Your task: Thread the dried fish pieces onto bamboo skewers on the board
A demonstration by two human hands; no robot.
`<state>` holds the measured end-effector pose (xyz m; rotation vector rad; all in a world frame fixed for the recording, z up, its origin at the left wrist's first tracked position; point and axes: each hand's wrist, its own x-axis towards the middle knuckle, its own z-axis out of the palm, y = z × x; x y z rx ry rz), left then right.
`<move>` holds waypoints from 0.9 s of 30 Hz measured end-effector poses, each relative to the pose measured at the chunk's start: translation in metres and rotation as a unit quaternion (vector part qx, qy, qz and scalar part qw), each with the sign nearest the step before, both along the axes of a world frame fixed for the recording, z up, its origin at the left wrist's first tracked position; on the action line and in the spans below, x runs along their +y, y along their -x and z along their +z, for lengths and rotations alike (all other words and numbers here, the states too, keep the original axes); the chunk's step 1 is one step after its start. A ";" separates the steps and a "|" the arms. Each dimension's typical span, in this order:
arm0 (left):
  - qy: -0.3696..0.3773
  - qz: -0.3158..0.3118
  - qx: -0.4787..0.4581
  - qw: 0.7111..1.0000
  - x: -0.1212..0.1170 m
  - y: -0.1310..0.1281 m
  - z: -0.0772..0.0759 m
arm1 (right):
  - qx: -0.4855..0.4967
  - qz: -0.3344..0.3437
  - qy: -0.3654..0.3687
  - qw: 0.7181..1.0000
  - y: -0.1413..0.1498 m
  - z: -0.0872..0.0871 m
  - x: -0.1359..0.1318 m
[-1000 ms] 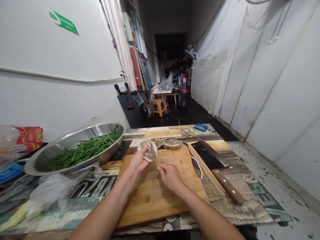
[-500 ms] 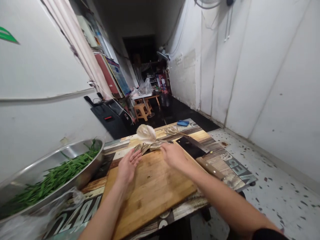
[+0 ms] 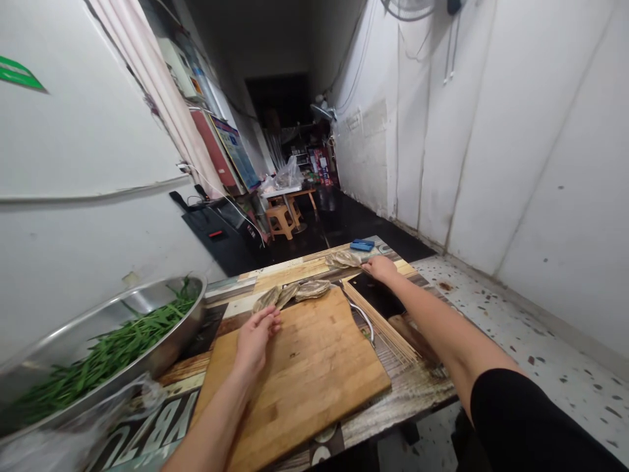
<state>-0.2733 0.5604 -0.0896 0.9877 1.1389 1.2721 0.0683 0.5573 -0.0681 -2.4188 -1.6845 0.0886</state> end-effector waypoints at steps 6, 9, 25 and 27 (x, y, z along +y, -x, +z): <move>-0.002 0.015 0.020 1.000 0.002 0.002 -0.004 | -0.020 0.000 0.035 0.999 -0.002 0.003 -0.006; 0.001 0.009 0.035 0.999 0.001 0.001 -0.003 | -0.043 0.010 0.039 0.998 0.008 0.017 -0.031; 0.003 0.014 0.035 0.999 0.003 0.001 -0.007 | -0.117 0.041 0.072 0.990 0.059 -0.001 -0.192; 0.007 0.011 0.035 0.999 0.002 0.002 -0.006 | -0.103 0.046 0.073 0.991 0.052 -0.001 -0.191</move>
